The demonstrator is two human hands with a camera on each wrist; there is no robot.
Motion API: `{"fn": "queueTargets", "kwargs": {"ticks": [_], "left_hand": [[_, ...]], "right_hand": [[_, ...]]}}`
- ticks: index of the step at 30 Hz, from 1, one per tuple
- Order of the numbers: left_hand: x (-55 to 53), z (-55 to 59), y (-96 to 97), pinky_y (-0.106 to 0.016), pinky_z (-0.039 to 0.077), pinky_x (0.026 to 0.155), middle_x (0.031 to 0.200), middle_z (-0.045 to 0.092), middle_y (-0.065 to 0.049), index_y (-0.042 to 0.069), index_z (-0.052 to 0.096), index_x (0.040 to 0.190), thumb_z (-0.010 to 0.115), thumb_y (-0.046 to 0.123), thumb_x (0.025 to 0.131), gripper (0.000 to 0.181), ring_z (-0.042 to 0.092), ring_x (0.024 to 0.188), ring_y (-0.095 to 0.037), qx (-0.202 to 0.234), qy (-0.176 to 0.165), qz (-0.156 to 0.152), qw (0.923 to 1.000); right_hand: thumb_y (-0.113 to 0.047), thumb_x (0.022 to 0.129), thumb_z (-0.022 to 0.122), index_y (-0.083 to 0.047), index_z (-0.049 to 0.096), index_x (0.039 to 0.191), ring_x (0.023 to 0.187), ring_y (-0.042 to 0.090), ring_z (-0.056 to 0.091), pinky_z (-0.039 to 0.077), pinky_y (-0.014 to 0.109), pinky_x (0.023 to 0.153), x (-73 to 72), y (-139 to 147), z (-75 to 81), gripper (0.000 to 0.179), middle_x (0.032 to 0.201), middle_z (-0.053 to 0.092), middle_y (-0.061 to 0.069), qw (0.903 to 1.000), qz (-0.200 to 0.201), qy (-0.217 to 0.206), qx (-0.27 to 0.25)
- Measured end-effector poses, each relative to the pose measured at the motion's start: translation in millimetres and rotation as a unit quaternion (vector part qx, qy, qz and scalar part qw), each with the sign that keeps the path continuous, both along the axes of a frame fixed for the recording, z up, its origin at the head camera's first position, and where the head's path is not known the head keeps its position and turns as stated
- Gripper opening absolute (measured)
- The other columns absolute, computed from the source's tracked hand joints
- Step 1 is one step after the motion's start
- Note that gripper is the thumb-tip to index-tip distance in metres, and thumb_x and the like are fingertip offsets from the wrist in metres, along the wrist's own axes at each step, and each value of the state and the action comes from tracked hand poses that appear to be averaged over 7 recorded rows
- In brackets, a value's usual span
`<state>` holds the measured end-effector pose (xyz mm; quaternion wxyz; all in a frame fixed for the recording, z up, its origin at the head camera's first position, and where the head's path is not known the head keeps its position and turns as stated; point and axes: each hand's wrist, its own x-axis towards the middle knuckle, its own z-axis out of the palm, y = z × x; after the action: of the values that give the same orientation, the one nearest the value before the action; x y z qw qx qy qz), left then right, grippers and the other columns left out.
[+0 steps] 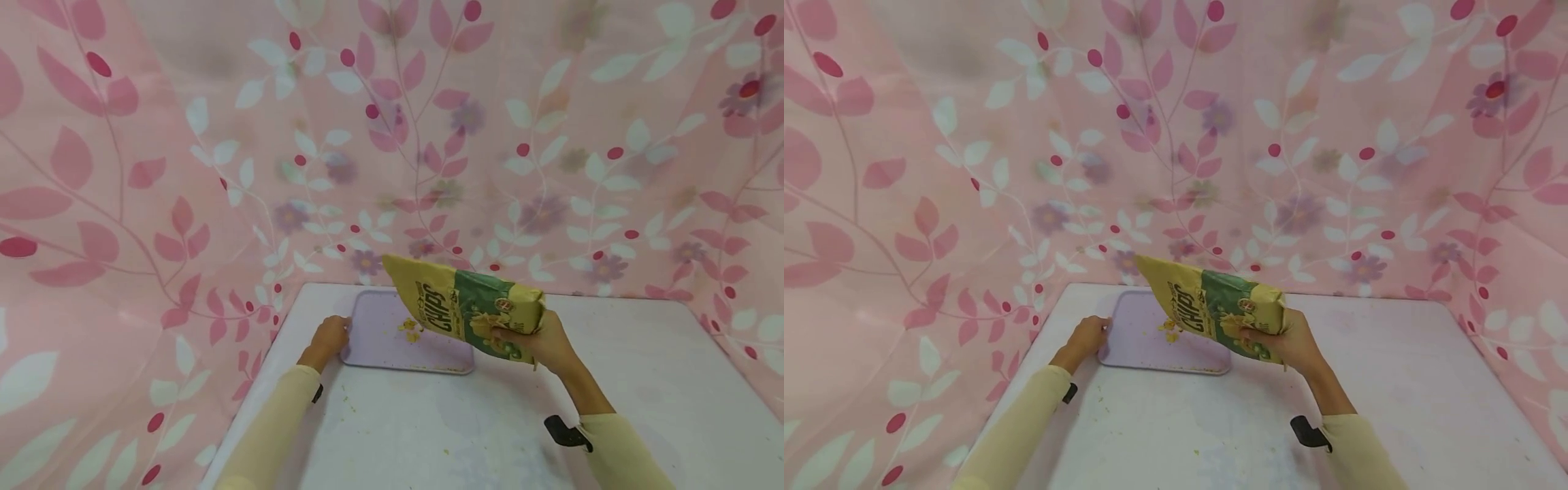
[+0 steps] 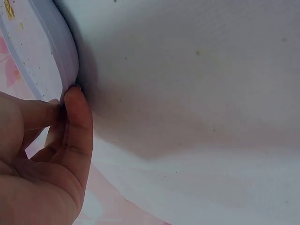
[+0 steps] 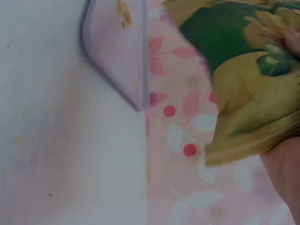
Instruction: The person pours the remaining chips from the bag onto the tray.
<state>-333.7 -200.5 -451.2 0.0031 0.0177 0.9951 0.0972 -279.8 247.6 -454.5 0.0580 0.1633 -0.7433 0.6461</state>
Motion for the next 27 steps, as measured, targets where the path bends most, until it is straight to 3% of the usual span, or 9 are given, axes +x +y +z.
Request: {"fn": "queueTargets", "kwargs": {"ticks": [4,9,14,19,21,27], "left_hand": [[0.4,-1.7,0.6,-0.043,0.049,0.082,0.124,0.062,-0.019,0.000,0.065,0.125,0.050,0.010,0.101,0.030,0.059,0.095,-0.024,0.014,-0.009,0.015,0.9998],[0.5,-2.7,2.5,-0.041,0.050,0.081,0.129,0.060,-0.020,-0.001,0.063,0.128,0.052,0.010,0.100,0.031,0.059,0.101,-0.025,0.037,-0.014,0.022,0.9990],[-1.4,-1.2,0.2,-0.032,0.048,0.070,0.129,0.060,-0.019,0.000,0.061,0.129,0.056,0.002,0.095,0.035,0.059,0.087,-0.022,0.061,-0.013,0.018,0.9979],[-0.3,2.8,-2.7,-0.029,0.045,0.062,0.124,0.062,-0.021,-0.002,0.060,0.130,0.057,-0.001,0.092,0.038,0.058,0.075,-0.021,0.078,-0.014,0.015,0.9968],[0.1,3.9,-3.2,-0.028,0.044,0.058,0.125,0.061,-0.022,-0.001,0.060,0.131,0.058,0.000,0.093,0.038,0.056,0.070,-0.020,0.078,-0.015,0.017,0.9967],[0.9,2.7,-6.0,-0.028,0.042,0.055,0.125,0.061,-0.022,-0.002,0.059,0.130,0.057,0.000,0.093,0.037,0.051,0.063,-0.018,0.076,-0.005,0.009,0.9970]], "right_hand": [[-0.018,0.076,0.085,-0.003,0.066,0.119,0.093,0.011,0.067,0.054,0.028,0.078,-9.5,0.7,-11.8,0.049,0.109,0.070,0.013,0.9993,0.012,-0.004,0.034],[-0.018,0.076,0.085,-0.007,0.063,0.120,0.092,0.009,0.067,0.055,0.028,0.076,-7.5,8.3,-10.7,0.051,0.108,0.070,0.006,1.0000,0.006,-0.004,0.003],[-0.008,0.077,0.083,-0.008,0.058,0.125,0.095,0.013,0.067,0.056,0.032,0.076,-6.6,10.6,-7.4,0.054,0.111,0.069,0.005,0.9986,0.014,0.007,-0.049],[-0.015,0.076,0.084,-0.004,0.064,0.120,0.092,0.012,0.068,0.055,0.030,0.076,-8.5,7.4,-10.6,0.049,0.108,0.071,0.007,0.9993,0.029,-0.015,-0.015],[-0.014,0.076,0.084,-0.006,0.064,0.120,0.092,0.011,0.067,0.055,0.030,0.076,-7.8,6.6,-8.3,0.049,0.107,0.071,0.005,0.9993,0.026,-0.016,-0.024],[0.000,0.078,0.080,-0.008,0.056,0.128,0.098,0.014,0.066,0.055,0.030,0.077,-9.2,7.6,-2.3,0.056,0.113,0.067,0.003,0.9957,0.032,0.031,-0.081]]}}
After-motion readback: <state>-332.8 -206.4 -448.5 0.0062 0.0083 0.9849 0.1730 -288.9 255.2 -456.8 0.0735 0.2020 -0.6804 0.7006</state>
